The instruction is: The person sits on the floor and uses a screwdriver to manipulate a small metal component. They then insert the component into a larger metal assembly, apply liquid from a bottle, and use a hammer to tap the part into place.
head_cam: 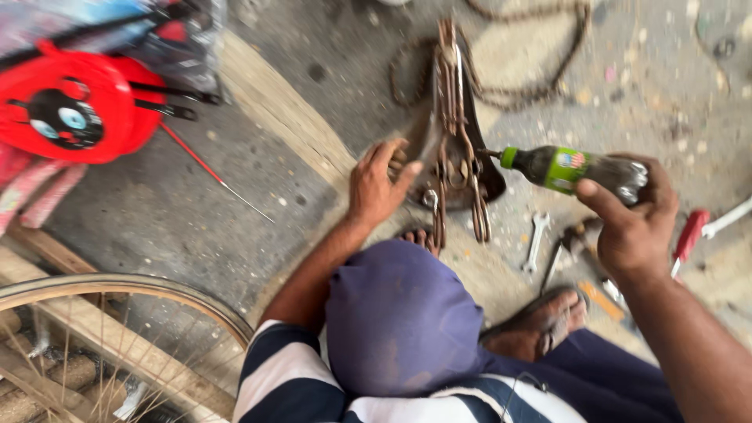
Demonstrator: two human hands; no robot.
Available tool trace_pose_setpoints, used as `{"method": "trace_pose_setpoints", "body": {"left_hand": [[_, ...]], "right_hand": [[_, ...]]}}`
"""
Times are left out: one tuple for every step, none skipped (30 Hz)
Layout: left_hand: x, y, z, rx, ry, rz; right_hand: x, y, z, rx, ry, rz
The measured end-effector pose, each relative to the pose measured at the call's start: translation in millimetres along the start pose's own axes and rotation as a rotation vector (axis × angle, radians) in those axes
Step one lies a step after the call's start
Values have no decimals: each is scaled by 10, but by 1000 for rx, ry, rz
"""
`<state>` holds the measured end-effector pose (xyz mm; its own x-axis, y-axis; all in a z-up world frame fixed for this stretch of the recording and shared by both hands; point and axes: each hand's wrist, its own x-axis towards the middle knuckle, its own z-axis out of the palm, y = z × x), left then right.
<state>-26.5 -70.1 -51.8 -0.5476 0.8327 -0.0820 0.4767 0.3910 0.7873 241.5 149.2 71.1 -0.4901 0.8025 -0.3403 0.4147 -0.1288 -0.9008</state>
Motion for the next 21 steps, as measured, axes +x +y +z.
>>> {"method": "trace_pose_setpoints", "body": {"left_hand": [[58,124,-39,-207,-59,-100],[119,249,-62,-414,-120,-196],[193,384,-54,-717,-231,-193],[258,518,-47,-1017,-347,-187],[335,641,-61,-1037,-336,-89],[399,758,-83,-1054,-326,10],[442,865,-114,-1073,-320,104],[492,956,-162,-1172,-292,36],[548,1036,-227,-1270,-268,-34],[619,1098,-300,-1368,-244,-105],[714,1127,-392,-1283,-174,-73],[847,1112,-487,-1199,-104,-41],[959,1065,-549,-1120,-42,-18],[1163,940,-631,-746,33,-45],[1382,777,-694,-375,96,-79],[1632,617,-720,-250,242,5],[1913,466,-752,-123,383,96],[2165,325,-776,-118,454,168],[2350,203,-765,-118,512,233],[2527,84,-774,-197,450,153],[2580,-58,-741,-274,357,48]], "right_hand": [[30,-32,47,171,-7,44],[51,-60,130,342,-17,89],[75,-89,230,512,-30,132],[88,-111,371,575,-73,137],[125,-138,531,637,-120,135],[139,-161,703,640,-175,151],[124,-181,828,639,-227,172],[122,-201,902,573,-223,166],[113,-211,979,510,-215,160],[122,-218,1004,448,-206,154],[138,-223,961,340,-261,112],[182,-214,865,230,-314,70],[193,-174,743,118,-357,40],[240,-111,625,48,-363,62],[220,-24,474,-23,-366,99],[212,64,323,-94,-370,137],[250,138,188,-247,-345,125],[329,199,56,-400,-320,113],[346,253,-103,-554,-296,118],[429,300,-263,-506,-305,177],[384,382,-409,-454,-316,269]]}}
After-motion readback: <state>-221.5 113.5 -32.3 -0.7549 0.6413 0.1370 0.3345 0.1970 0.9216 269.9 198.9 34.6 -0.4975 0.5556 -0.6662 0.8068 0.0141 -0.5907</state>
